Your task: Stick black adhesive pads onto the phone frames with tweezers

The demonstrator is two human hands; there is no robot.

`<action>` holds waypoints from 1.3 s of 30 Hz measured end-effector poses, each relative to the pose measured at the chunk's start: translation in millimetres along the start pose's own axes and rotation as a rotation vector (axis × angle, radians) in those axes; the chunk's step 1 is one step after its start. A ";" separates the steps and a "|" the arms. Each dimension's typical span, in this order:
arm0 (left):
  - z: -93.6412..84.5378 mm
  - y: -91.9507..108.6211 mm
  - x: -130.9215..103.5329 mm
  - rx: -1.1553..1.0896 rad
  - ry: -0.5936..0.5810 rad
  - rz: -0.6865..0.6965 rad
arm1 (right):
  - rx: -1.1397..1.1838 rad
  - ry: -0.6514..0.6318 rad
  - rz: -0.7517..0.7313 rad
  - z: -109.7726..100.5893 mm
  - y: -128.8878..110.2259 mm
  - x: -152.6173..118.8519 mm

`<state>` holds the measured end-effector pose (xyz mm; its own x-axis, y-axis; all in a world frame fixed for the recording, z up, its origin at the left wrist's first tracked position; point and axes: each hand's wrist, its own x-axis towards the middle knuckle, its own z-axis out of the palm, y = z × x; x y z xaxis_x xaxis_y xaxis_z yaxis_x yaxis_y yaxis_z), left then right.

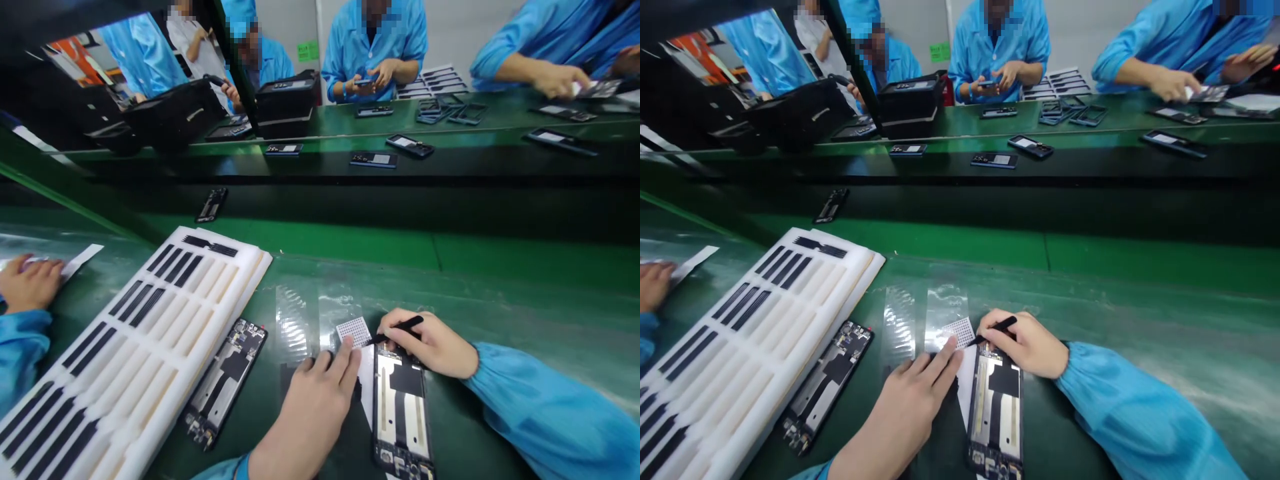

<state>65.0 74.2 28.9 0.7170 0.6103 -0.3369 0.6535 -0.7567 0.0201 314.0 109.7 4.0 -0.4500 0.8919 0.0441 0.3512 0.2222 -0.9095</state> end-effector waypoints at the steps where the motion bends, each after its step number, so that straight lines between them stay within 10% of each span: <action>1: -0.2 0.0 0.2 0.008 -0.004 0.004 | -0.009 -0.004 -0.015 -0.6 1.0 -0.5; 28: 9.3 2.1 -0.6 -0.035 0.160 0.023 | -0.171 -0.170 -0.059 -10.9 -27.0 5.6; 39: 10.3 3.3 0.8 -0.050 0.164 0.006 | 0.033 -0.022 0.082 -17.4 -24.3 13.3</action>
<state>65.2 69.8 19.0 0.7481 0.6390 -0.1789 0.6574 -0.7503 0.0693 313.8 123.0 33.8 -0.4389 0.8976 -0.0402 0.3611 0.1352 -0.9227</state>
